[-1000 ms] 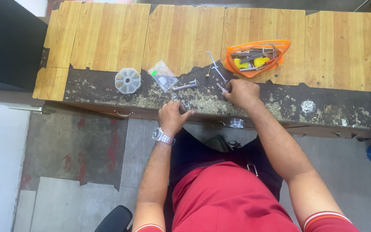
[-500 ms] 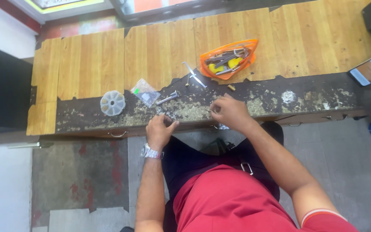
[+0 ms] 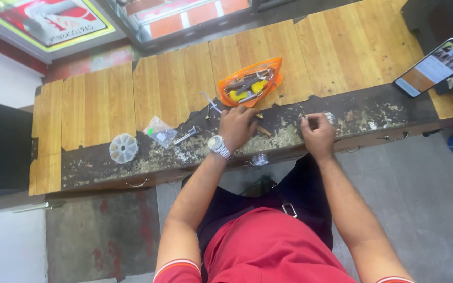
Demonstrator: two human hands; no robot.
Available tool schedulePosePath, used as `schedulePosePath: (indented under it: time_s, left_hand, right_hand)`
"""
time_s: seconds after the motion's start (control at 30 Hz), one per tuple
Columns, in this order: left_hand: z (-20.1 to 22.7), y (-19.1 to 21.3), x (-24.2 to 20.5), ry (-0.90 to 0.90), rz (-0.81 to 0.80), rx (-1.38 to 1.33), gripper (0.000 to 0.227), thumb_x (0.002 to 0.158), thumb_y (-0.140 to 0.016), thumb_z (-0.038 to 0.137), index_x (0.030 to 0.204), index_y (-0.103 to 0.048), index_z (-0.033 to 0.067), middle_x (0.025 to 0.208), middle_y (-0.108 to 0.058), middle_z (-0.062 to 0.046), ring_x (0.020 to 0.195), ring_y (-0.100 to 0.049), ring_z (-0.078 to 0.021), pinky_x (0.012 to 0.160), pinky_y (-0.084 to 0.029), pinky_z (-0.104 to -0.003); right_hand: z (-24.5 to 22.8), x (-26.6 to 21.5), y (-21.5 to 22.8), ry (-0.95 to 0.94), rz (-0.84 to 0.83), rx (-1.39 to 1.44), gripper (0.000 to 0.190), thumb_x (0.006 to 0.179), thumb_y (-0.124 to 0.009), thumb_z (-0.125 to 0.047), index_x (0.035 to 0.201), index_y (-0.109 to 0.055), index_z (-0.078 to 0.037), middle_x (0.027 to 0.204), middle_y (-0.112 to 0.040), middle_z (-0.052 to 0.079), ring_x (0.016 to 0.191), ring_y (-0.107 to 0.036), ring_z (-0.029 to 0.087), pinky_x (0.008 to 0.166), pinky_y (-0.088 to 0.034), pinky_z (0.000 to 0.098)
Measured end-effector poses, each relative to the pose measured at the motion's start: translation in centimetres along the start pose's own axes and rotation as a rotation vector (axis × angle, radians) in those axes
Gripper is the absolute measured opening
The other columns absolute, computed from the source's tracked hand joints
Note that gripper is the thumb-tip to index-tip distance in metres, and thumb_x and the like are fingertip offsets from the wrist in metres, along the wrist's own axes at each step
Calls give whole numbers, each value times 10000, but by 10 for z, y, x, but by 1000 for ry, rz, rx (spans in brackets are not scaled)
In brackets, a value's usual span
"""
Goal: A locksmith reassembles a lock cylinder by manually inserting small pins into the plug chambers at a workbench.
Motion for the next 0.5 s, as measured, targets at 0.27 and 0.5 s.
schedulePosePath:
  time_s: [0.27,0.5]
  left_hand:
    - [-2,-50,36,-70,-232,253,175,836,-730,253,1005,-766,284,967,-685,-1,899,-717,-248,811,-457,-407]
    - [7,-20,25,-133,-28,137,167,830,-751,277,997,-758,263,906,-708,10,893,-720,-219,820,-444,-380]
  right_hand:
    - [-17,1,7,206,147,14,72,958,-798,-180,1020,-781,-146,870,-764,72,771,-735,264,633,-588,368]
    - [-17,3,11,161,67,85,103,943,-795,-157,1044,-789,-140,904,-757,81,839,-735,266,687,-588,377]
Point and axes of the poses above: each hand's wrist, its own x-axis towards the middle knuckle, its own y-axis out of the back of the hand, z = x × y, the point moved 5 cm from there along x, towards the middle knuckle
